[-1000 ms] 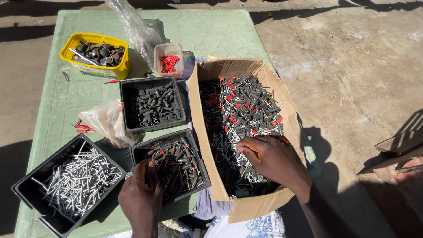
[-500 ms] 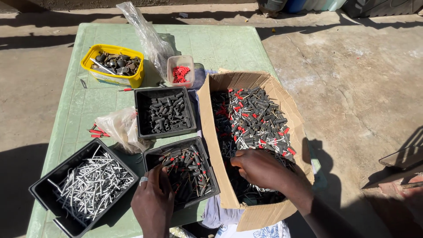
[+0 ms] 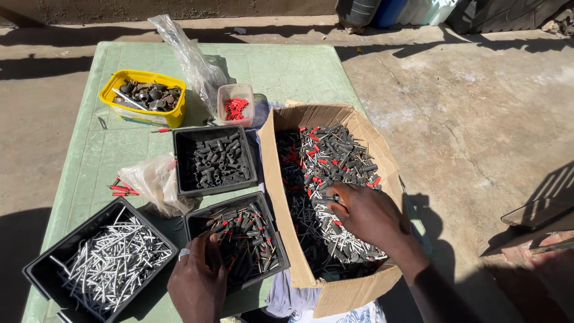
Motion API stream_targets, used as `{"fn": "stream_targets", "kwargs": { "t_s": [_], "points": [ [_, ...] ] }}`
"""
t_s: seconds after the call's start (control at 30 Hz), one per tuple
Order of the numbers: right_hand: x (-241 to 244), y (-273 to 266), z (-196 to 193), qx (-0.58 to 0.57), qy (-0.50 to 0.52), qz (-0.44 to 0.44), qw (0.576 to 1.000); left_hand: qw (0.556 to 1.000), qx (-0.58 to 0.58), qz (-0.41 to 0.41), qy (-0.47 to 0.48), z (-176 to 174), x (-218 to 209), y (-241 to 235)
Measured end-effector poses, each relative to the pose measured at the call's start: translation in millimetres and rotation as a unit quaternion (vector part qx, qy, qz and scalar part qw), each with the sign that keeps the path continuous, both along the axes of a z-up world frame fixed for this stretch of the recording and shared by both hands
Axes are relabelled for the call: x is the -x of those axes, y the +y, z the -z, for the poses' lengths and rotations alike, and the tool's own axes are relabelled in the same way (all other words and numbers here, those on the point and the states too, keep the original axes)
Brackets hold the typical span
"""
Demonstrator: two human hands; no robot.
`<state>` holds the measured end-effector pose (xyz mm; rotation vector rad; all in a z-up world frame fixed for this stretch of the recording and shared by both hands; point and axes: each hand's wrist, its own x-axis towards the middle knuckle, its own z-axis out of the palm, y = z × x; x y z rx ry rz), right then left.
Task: Assembling metal nails with plastic wall anchors and sorting them into containers.
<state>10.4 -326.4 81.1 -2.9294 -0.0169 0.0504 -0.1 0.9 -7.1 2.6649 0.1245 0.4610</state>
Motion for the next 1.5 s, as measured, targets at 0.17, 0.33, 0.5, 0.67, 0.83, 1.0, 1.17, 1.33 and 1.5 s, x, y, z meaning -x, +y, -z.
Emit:
{"fn": "stream_targets", "kwargs": {
  "t_s": [0.17,0.33,0.5,0.67,0.83,1.0,1.17,1.33,1.5],
  "points": [
    [-4,23,-9,-0.165,-0.01,-0.153,0.974,1.0,0.009,0.01,-0.014,-2,-1,-4],
    [-7,29,25,-0.05,0.023,-0.096,0.994,1.0,0.002,0.003,-0.022,2,-2,-1],
    [-3,27,31,-0.007,0.074,-0.161,0.984,1.0,-0.001,0.006,-0.025,0,0,-2],
    [0,33,35,0.057,0.067,-0.187,0.978,0.999,0.001,0.008,-0.051,7,-2,0],
    [-1,32,24,0.095,0.013,-0.129,0.987,1.0,0.004,0.002,-0.024,10,-3,2],
    [-5,11,41,0.029,-0.002,-0.031,0.999,1.0,-0.011,-0.024,0.002,20,-6,2],
    [-4,9,42,-0.009,-0.044,-0.008,0.999,0.999,-0.025,-0.022,-0.009,14,-4,0],
    [-14,5,36,-0.079,-0.09,0.022,0.993,1.0,-0.011,-0.02,-0.003,7,-4,-3],
    [-28,1,29,-0.14,-0.127,-0.011,0.982,1.0,0.005,-0.01,-0.011,5,-2,-1]
  ]
}}
